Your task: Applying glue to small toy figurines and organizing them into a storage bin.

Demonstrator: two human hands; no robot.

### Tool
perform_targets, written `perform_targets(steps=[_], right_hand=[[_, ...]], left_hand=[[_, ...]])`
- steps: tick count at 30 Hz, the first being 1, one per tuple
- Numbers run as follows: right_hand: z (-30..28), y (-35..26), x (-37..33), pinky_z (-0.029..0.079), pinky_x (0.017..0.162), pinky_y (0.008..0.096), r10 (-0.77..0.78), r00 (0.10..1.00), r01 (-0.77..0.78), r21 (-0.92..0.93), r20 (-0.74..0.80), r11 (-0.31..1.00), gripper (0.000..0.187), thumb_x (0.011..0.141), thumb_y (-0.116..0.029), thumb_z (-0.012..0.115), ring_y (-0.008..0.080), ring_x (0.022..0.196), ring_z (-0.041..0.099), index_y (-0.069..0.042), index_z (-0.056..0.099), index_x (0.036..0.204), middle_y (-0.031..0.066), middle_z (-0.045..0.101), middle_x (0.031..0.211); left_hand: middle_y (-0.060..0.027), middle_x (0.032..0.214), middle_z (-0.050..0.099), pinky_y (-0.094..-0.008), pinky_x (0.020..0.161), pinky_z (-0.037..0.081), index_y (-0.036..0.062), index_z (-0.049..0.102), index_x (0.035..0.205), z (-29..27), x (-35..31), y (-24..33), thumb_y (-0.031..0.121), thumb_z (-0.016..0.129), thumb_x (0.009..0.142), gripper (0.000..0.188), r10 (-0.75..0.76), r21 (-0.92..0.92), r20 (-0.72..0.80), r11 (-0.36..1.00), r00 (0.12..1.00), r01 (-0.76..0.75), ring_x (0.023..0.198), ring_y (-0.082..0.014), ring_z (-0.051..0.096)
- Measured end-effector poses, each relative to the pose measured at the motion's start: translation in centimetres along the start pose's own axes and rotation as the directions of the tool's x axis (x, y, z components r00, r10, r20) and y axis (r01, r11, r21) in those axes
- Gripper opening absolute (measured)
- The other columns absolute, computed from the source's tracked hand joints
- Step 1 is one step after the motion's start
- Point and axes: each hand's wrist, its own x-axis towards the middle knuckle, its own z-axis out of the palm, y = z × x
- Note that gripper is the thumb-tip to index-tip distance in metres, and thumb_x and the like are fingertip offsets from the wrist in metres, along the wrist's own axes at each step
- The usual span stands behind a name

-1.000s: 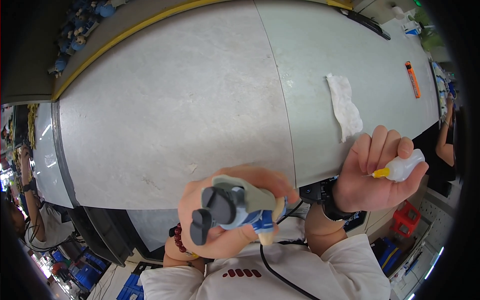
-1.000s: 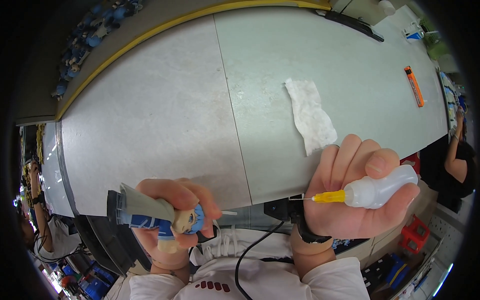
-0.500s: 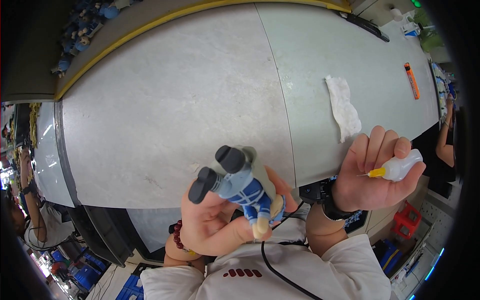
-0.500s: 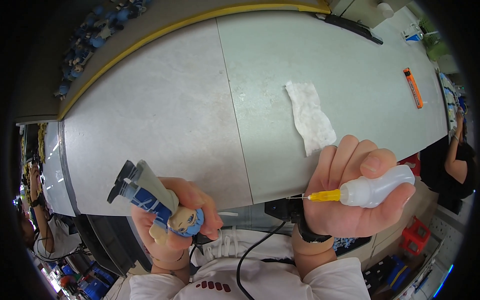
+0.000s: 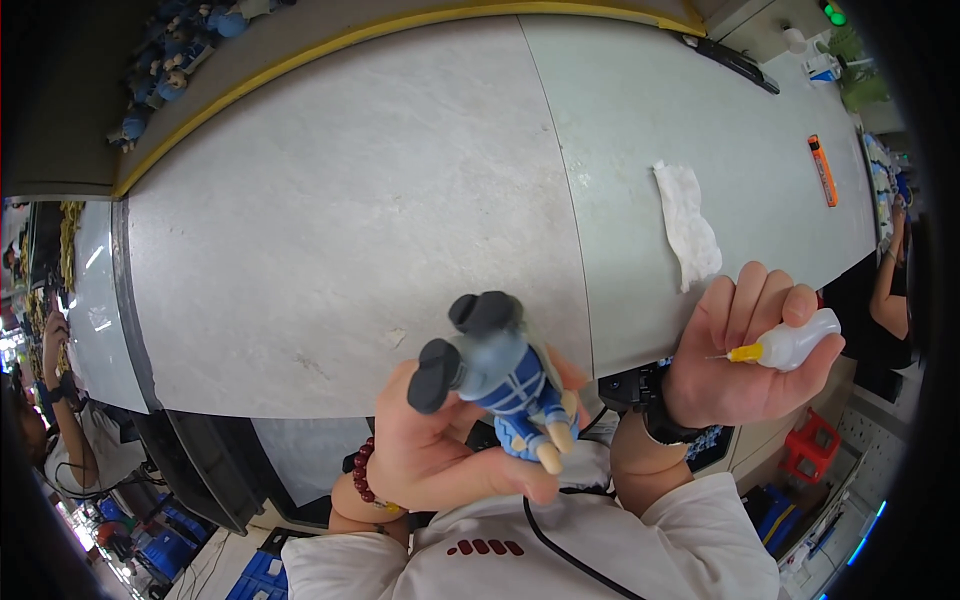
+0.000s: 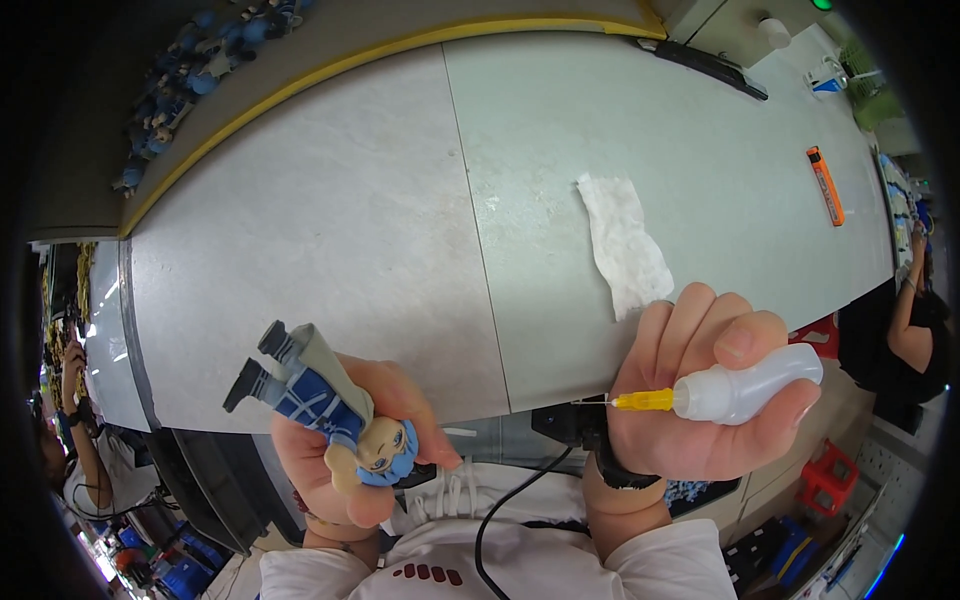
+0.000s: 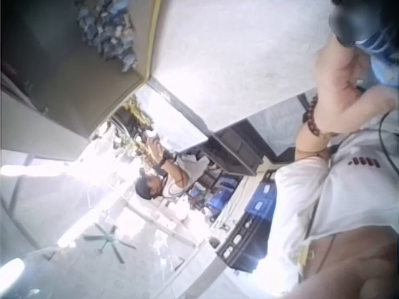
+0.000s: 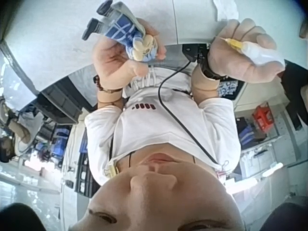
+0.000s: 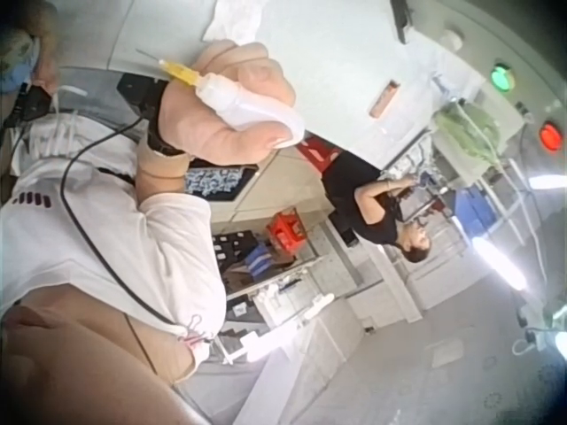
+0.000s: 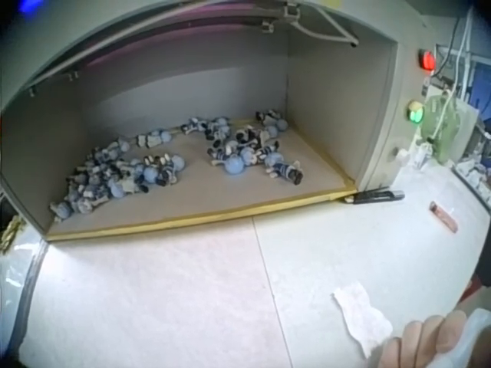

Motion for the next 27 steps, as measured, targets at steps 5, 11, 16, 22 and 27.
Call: perform_targets(steps=[5,11,16,22,27], right_hand=[[-0.3,0.1,-0.1,0.026,0.037,0.0205,-0.002,1.0,0.002,0.023,0.021,1.0,0.044,0.082,-0.046,0.034,0.0092,0.046,0.032,-0.006,0.051,0.075,0.0015,0.04,0.055],[-0.3,0.1,-0.1,0.026,0.038,0.0202,-0.005,1.0,0.004,0.017,0.029,1.0,0.044,0.082,-0.046,0.035,0.0091,0.046,0.032,-0.006,0.051,0.075,0.0014,0.041,0.056],[-0.6,0.1,-0.1,0.026,0.037,0.0202,-0.002,0.999,0.002,0.014,0.042,1.0,0.044,0.082,-0.047,0.035,0.0093,0.046,0.032,-0.006,0.05,0.075,0.0016,0.04,0.056],[0.2,-0.1,-0.4,0.034,0.058,0.0189,-0.161,0.981,0.135,-0.216,-0.104,0.967,0.04,0.083,-0.034,0.04,0.0109,0.067,0.048,-0.001,0.047,0.105,0.0077,0.055,0.079],[-2.8,-2.1,1.8,0.036,0.083,0.0263,-0.18,0.982,0.054,-0.834,-0.055,0.55,0.038,0.081,-0.012,0.048,0.0156,0.094,0.05,0.004,0.038,0.114,0.0173,0.053,0.103]], left_hand=[[-0.0166,0.065,0.054,-0.0289,0.049,0.051,-0.0061,0.044,0.085,-0.7,0.2,-0.2,0.037,0.071,0.056,0.059,0.027,-0.018,0.085,1.0,0.996,-0.025,0.054,-0.02,0.057],[-0.0202,0.082,0.053,-0.0305,0.052,0.052,-0.0073,0.047,0.091,-2.0,0.5,-1.0,0.038,0.071,0.057,0.062,0.144,0.058,0.223,0.985,0.964,-0.161,0.061,-0.021,0.059],[-0.0206,0.088,0.051,-0.0321,0.054,0.052,-0.0078,0.048,0.095,0.5,-0.4,0.4,0.038,0.071,0.058,0.063,-0.111,0.003,-0.114,0.994,0.987,0.112,0.063,-0.0214,0.059],[-0.0169,0.079,0.053,-0.0293,0.054,0.051,-0.0078,0.05,0.087,-0.4,-0.2,0.0,0.037,0.071,0.058,0.057,-0.059,-0.035,-0.024,0.998,0.998,0.058,0.061,-0.0211,0.057],[-0.0148,0.071,0.053,-0.0287,0.052,0.049,-0.006,0.053,0.078,0.0,0.1,0.3,0.038,0.073,0.054,0.055,-0.117,-0.052,-0.012,0.992,0.993,0.116,0.061,-0.0207,0.057]])
